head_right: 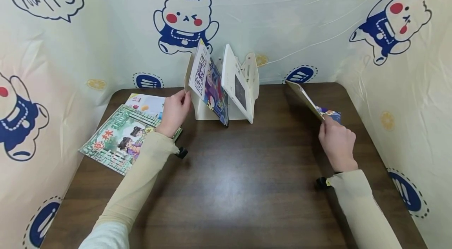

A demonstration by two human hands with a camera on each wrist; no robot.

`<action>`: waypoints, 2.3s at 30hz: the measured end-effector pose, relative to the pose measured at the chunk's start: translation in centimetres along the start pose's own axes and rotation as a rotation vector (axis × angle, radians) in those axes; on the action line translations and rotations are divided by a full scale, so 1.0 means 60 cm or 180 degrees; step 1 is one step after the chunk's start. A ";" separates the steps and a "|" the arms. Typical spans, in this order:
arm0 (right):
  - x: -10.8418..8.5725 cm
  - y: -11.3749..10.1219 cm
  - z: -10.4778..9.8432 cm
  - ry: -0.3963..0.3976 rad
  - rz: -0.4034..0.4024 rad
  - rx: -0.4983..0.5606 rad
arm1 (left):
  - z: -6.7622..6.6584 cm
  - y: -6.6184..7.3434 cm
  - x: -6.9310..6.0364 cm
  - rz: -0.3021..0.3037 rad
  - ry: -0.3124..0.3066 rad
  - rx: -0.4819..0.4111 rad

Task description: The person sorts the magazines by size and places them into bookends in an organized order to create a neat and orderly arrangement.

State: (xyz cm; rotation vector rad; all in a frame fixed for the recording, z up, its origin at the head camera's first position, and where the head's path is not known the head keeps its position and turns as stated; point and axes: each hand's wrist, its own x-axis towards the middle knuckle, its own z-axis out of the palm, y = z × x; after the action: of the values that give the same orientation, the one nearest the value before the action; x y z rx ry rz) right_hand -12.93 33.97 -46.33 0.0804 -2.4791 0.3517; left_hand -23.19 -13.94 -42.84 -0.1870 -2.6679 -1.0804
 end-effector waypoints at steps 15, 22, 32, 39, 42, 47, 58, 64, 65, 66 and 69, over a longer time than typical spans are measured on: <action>-0.014 -0.038 -0.037 0.0330 -0.0003 0.0389 | -0.001 0.004 0.003 -0.0003 -0.0034 0.0033; -0.018 -0.067 -0.050 0.0692 0.0035 0.0695 | -0.001 0.006 0.002 -0.0015 -0.0028 0.0053; -0.027 -0.100 -0.066 0.0931 0.0128 0.0854 | -0.001 0.007 0.000 -0.0023 -0.0045 0.0078; -0.038 -0.119 -0.072 0.1115 0.0146 0.1120 | 0.001 0.004 0.000 0.0010 -0.0010 0.0094; -0.038 -0.130 -0.078 0.1162 0.0129 0.1243 | 0.001 0.003 0.000 -0.0012 -0.0006 0.0092; -0.038 -0.149 -0.090 0.1164 0.0036 0.1353 | 0.000 0.003 -0.001 0.0017 0.0018 0.0078; -0.040 -0.186 -0.096 0.1104 -0.0188 0.1635 | -0.003 0.006 -0.002 -0.0053 -0.0028 0.0072; -0.040 -0.202 -0.093 0.0977 -0.0332 0.1607 | -0.003 0.006 0.000 -0.0105 -0.0063 0.0045; -0.041 -0.204 -0.092 0.0963 -0.0354 0.1608 | -0.003 0.006 0.000 -0.0123 -0.0076 0.0038; -0.041 -0.207 -0.091 0.0954 -0.0371 0.1619 | -0.003 0.006 0.000 -0.0130 -0.0082 0.0039; -0.040 -0.215 -0.089 0.0915 -0.0438 0.1618 | -0.002 0.005 -0.001 -0.0137 -0.0084 0.0035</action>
State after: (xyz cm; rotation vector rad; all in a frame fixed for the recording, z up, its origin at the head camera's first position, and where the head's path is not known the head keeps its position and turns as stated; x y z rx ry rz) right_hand -6.08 22.93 -40.69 0.3795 -2.0384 0.8615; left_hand -23.04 -13.83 -42.60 -0.1434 -2.7124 -1.0832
